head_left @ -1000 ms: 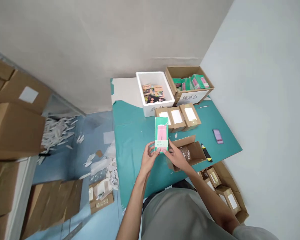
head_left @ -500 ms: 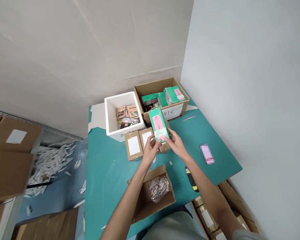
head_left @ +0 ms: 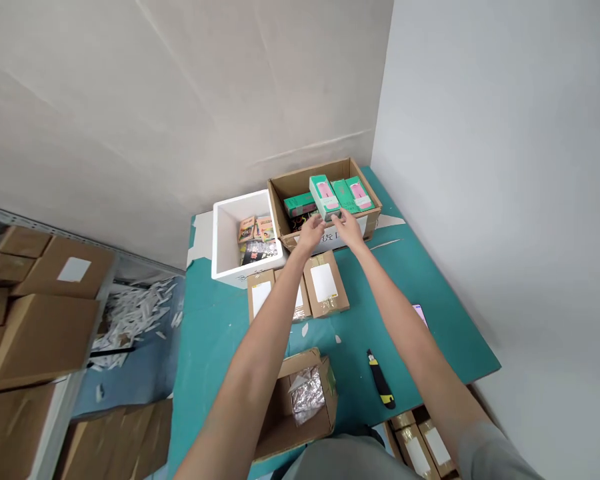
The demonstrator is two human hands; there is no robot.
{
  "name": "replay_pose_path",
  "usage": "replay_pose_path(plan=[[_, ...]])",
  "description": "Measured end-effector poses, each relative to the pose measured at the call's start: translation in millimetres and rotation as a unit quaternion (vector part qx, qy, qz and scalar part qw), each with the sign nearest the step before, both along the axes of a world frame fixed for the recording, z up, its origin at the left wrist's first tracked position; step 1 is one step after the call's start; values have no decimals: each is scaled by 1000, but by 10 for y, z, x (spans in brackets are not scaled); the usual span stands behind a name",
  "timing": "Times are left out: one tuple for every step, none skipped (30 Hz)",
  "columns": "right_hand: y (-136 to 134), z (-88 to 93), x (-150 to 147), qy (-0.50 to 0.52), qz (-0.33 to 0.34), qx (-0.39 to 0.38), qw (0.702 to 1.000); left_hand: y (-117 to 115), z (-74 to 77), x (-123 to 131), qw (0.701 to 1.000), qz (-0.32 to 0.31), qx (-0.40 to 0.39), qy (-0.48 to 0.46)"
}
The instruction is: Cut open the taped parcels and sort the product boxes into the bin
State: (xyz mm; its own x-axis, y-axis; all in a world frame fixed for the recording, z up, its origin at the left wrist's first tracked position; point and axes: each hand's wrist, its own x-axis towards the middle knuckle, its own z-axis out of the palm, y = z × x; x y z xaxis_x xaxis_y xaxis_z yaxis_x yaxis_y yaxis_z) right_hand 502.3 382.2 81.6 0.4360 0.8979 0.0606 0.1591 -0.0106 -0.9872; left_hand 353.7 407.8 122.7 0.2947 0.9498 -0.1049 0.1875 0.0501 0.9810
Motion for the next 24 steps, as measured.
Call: replay_pose_path(plan=[[-184, -99, -34, -2, -1, -2, 1000, -187, -59, -87, 1000, 1, -18, 14], [-432, -217, -91, 2, 3, 3, 1000, -445, -129, -225, 1000, -21, -6, 18], [-733, -346, -167, 10, 2, 8, 1000, -763, -203, -412, 999, -39, 10, 21], [-1073, -480, -255, 22, 0, 7, 1000, -1127, -274, -637, 999, -42, 17, 24], [-1439, -610, -350, 35, -2, -3, 999, -1520, -332, -890, 999, -37, 13, 31], [-1817, -727, -445, 50, -3, -24, 998, -1926, -372, -1157, 999, -21, -1, 42], [-2194, -826, -537, 63, -4, -52, 997, -2329, -389, -1424, 998, 7, -19, 56], [-2558, -903, -623, 77, -6, -85, 993, -2713, -384, -1681, 996, 48, -35, 71], [-2899, -957, -703, 92, -7, -116, 989, -3066, -364, -1920, 990, 97, -53, 88], [-3209, -989, -778, 105, -4, -147, 984, -3382, -335, -2137, 981, 147, -69, 103], [-3484, -1001, -850, 116, 3, -175, 978, -3657, -309, -2331, 970, 198, -86, 114], [-3721, -995, -920, 123, 14, -201, 972, -3891, -291, -2500, 957, 243, -104, 121], [-3920, -972, -990, 126, 30, -224, 966, -4087, -287, -2644, 945, 278, -124, 124], [-4082, -933, -1059, 124, 46, -242, 961, -4246, -300, -2762, 935, 300, -143, 123], [-4206, -881, -1127, 115, 64, -254, 958, -4371, -329, -2853, 930, 309, -161, 120], [-4296, -817, -1193, 98, 83, -258, 958, -4463, -372, -2918, 929, 303, -175, 119], [-4354, -745, -1257, 73, 103, -253, 959, -4522, -427, -2958, 932, 285, -185, 123], [-4384, -670, -1317, 41, 122, -240, 962, -4550, -490, -2975, 937, 257, -192, 136], [-4390, -596, -1375, 4, 139, -223, 965, -4547, -561, -2971, 942, 222, -196, 157], [-4378, -529, -1430, -33, 154, -203, 966, -4517, -636, -2950, 945, 179, -201, 188], [-4355, -473, -1482, -70, 165, -184, 966, -4461, -717, -2912, 943, 132, -204, 228], [-4326, -430, -1531, -103, 172, -169, 965, -4385, -803, -2861, 936, 81, -204, 276], [-4296, -402, -1576, -132, 179, -159, 962, -4293, -897, -2798, 923, 24, -199, 328], [-4270, -389, -1617, -156, 185, -152, 958, -4190, -999, -2723, 907, -32, -196, 371]])
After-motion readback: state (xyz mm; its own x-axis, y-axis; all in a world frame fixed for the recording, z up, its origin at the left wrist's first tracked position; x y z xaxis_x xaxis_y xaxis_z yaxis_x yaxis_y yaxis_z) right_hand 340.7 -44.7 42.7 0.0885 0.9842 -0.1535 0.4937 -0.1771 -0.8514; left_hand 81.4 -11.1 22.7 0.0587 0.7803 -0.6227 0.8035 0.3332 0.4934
